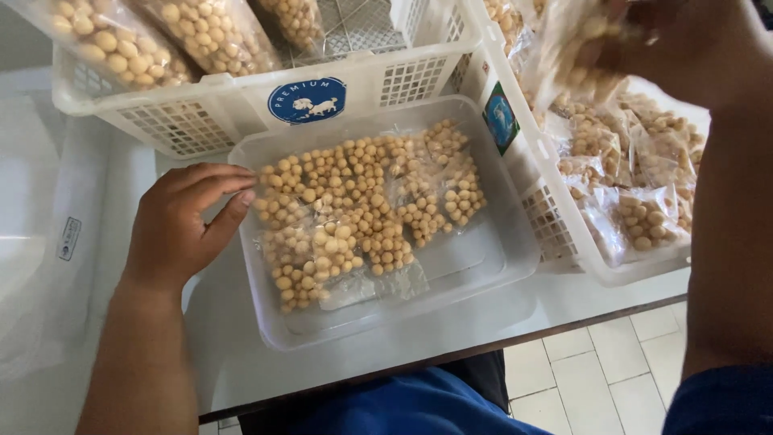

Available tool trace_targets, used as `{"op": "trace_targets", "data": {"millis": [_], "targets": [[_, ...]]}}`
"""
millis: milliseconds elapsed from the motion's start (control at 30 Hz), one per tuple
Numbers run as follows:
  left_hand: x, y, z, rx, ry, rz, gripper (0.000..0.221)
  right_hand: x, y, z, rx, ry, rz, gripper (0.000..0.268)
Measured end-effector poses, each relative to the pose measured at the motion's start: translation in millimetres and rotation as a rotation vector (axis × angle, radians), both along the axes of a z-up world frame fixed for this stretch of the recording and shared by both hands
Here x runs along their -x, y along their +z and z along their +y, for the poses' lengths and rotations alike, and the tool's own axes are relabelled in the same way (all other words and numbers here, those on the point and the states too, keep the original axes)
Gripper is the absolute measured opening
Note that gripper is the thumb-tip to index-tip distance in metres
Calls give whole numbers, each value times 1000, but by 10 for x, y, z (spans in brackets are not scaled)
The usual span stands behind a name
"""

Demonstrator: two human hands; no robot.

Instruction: Filling plastic bags with small round food items from a tray and organizing filled bags in crates.

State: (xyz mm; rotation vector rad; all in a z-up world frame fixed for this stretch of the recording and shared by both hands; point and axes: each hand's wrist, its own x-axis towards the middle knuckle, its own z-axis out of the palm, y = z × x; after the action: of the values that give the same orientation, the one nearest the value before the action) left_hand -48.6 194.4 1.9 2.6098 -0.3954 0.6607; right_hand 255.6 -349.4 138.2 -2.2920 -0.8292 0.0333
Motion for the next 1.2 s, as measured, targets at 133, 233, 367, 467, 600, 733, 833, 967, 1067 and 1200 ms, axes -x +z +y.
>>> {"op": "trace_targets", "data": {"millis": [133, 233, 367, 467, 600, 733, 833, 967, 1067, 1200], "targets": [[-25, -13, -13, 20, 12, -16, 23, 855, 365, 996, 262, 535, 192, 33], [-33, -31, -44, 38, -13, -13, 23, 1263, 84, 1460, 651, 497, 394, 39], [-57, -52, -75, 116, 24, 54, 17, 1099, -729, 1532, 837, 647, 413, 62], [-47, -50, -95, 89, 38, 38, 18, 1203, -419, 1634, 790, 563, 431, 61], [-47, -29, -99, 128, 45, 63, 17, 1044, -263, 1422, 696, 572, 367, 61], [-56, -71, -91, 165, 28, 49, 17, 1159, -38, 1397, 968, 428, 191, 46], [-78, -117, -76, 157, 30, 40, 18, 1184, -78, 1459, 1064, 415, 61, 40], [-68, -101, -95, 161, 34, 21, 18, 1226, -39, 1536, 994, 410, 171, 40], [-66, -88, -127, 165, 19, -21, 17, 1139, -78, 1464, 912, 445, 190, 42], [-80, -64, -130, 204, 3, -38, 18, 1216, -68, 1545, 972, 424, 157, 36]]}}
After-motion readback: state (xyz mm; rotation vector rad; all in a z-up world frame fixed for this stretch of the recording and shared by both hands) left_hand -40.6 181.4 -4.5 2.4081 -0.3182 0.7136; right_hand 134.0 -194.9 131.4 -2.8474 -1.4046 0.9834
